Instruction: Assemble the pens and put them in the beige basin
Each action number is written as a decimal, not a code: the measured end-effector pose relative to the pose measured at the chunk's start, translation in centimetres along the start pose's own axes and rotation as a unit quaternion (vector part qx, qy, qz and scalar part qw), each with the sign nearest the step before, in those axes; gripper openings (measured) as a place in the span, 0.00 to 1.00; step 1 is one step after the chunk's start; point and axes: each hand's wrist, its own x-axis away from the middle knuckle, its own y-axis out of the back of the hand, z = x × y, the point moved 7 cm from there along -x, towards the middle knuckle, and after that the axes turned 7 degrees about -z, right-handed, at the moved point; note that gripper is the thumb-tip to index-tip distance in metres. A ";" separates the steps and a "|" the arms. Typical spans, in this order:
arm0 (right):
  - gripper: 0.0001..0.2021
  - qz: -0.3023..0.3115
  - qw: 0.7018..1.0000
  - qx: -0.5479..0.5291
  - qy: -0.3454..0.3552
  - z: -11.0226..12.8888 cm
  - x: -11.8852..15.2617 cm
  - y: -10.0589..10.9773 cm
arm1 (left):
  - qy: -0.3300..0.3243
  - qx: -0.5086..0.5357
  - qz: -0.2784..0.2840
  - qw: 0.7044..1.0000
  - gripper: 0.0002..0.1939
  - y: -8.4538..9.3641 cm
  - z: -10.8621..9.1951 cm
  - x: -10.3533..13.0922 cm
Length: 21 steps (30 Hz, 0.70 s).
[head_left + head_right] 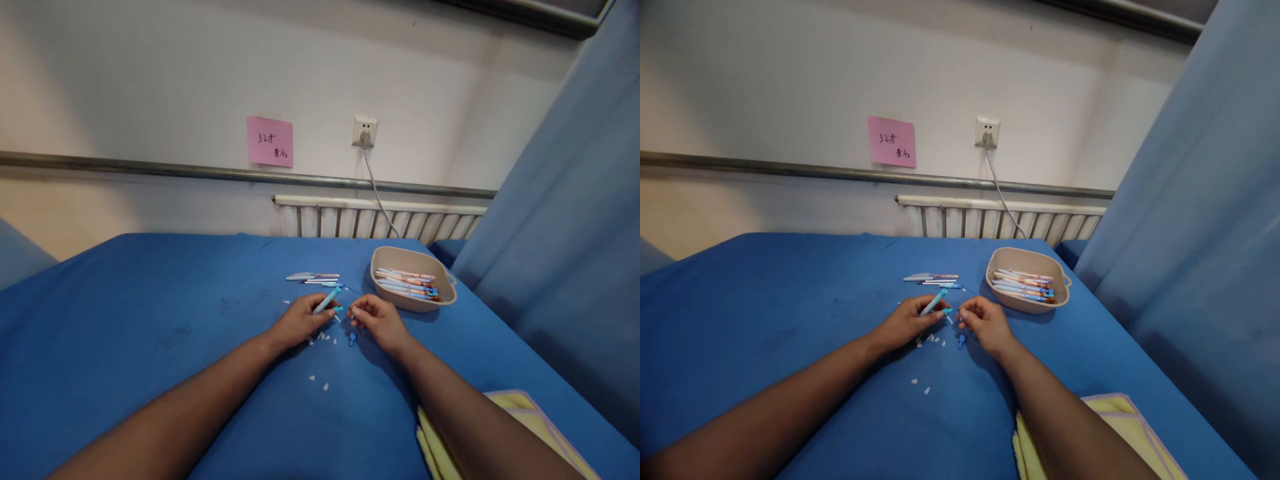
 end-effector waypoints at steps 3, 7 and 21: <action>0.14 0.002 1.000 -0.023 0.007 0.5 0.1 0.0 | -0.008 -0.014 0.019 1.000 0.15 -0.2 0.0 0.2; 0.13 -0.037 0.998 -0.033 0.030 1.6 0.2 0.6 | -0.045 -0.097 0.054 0.993 0.11 -0.5 -0.3 0.5; 0.11 -0.065 0.989 0.089 0.099 3.1 0.8 0.9 | -0.118 -0.292 0.084 0.945 0.10 -0.9 -2.0 1.2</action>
